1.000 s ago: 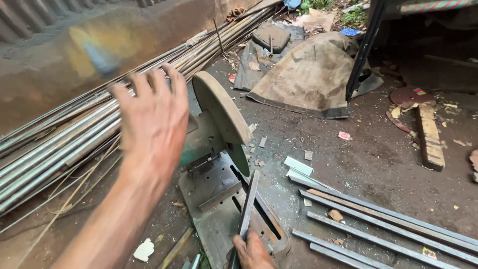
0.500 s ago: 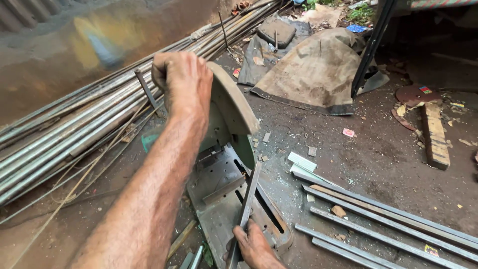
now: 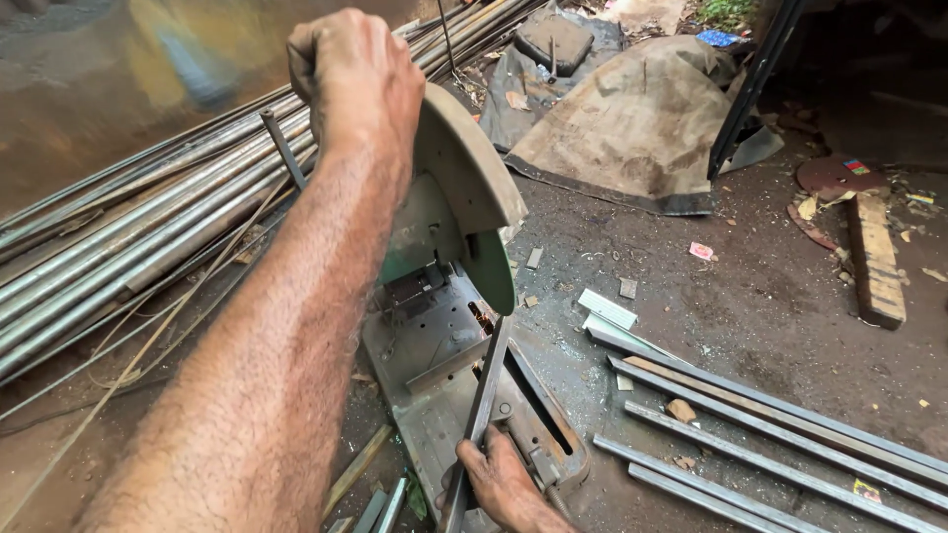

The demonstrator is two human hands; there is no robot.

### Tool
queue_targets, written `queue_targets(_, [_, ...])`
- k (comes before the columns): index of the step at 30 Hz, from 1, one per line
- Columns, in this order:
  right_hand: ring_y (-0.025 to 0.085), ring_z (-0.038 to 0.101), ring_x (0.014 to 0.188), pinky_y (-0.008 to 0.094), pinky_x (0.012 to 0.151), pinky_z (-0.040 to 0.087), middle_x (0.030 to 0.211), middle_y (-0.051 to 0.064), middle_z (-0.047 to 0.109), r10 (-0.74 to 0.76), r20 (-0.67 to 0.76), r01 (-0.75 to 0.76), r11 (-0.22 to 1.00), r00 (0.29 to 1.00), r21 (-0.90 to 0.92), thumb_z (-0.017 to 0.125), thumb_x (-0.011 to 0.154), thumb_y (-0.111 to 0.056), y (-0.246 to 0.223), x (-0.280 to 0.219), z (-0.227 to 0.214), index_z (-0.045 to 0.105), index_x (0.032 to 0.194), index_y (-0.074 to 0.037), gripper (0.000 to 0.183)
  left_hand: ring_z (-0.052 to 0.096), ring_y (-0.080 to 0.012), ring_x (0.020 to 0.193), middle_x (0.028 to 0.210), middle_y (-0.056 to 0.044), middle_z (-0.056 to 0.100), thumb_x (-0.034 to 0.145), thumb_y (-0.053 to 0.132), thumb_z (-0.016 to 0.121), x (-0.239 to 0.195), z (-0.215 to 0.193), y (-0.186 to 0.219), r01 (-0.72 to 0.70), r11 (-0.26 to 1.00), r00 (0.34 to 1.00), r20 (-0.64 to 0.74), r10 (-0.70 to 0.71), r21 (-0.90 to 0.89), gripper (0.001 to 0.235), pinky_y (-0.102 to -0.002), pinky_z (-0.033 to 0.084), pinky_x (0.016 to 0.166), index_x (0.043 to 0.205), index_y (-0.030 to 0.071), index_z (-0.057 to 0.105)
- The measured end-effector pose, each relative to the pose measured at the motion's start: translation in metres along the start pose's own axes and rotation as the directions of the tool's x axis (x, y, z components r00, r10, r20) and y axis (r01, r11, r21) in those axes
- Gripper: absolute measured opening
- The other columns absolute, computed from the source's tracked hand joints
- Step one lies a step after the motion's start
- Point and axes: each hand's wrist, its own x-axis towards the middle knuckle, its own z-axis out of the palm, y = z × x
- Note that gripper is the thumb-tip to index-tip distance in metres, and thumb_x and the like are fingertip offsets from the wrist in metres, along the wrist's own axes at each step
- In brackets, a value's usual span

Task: Cutting metal square tubing using a chop saw.

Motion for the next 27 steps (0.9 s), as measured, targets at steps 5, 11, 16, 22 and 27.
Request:
queue_targets(5, [0.026,0.073,0.068,0.036,0.06,0.061,0.084,0.019,0.07,0.016,-0.018,-0.017,0.998,1.0,-0.066,0.051,0.1,-0.027,0.005,0.013,0.006,0.045,0.129,0.008,0.046,0.043,-0.0112,0.042,0.051,0.006,0.043,0.065,0.048,0.087,0.003,-0.001,-0.007,-0.003,0.999,0.999,-0.034,0.002,-0.047,0.038,-0.029,0.021,0.032,0.072,0.014,0.073])
queue_targets(11, [0.022,0.067,0.088,0.038,0.08,0.058,0.098,0.017,0.067,-0.056,-0.051,0.032,0.922,0.997,-0.385,0.052,0.099,-0.038,0.003,0.017,0.012,0.056,0.127,0.005,0.051,0.046,-0.0107,0.044,0.053,0.008,0.044,0.057,0.045,0.091,0.0,-0.002,-0.009,-0.028,0.998,0.999,-0.018,0.028,-0.056,0.039,-0.029,0.023,0.033,0.074,0.014,0.074])
queue_targets(16, [0.021,0.064,0.111,0.034,0.1,0.05,0.119,0.016,0.062,-0.064,-0.103,0.018,0.917,0.993,-0.398,0.058,0.1,-0.043,0.026,0.03,0.001,0.039,0.142,0.004,0.066,0.047,-0.0121,0.043,0.051,0.006,0.045,0.065,0.042,0.086,0.001,-0.002,-0.007,0.017,1.0,1.0,-0.024,-0.017,-0.008,0.033,-0.03,0.023,0.031,0.07,0.012,0.075])
queue_targets(22, [0.031,0.066,0.123,0.04,0.107,0.052,0.131,0.027,0.064,0.021,-0.058,-0.04,0.935,0.998,-0.354,0.05,0.095,-0.044,0.004,0.019,0.013,0.041,0.144,0.007,0.072,0.038,-0.0047,0.042,0.049,0.008,0.039,0.07,0.048,0.082,0.027,0.037,0.017,0.113,0.972,0.992,-0.08,-0.099,0.204,0.038,-0.029,0.022,0.033,0.072,0.011,0.072])
queue_targets(27, [0.034,0.04,0.147,0.04,0.123,0.033,0.152,0.032,0.04,-0.035,-0.029,0.02,0.907,0.999,-0.421,0.05,0.101,-0.046,0.014,0.026,0.01,0.019,0.155,0.01,0.083,0.043,-0.0096,0.045,0.052,0.005,0.043,0.065,0.048,0.088,0.011,0.007,0.001,-0.016,0.998,0.999,0.036,0.014,0.06,0.044,-0.03,0.023,0.034,0.075,0.008,0.073])
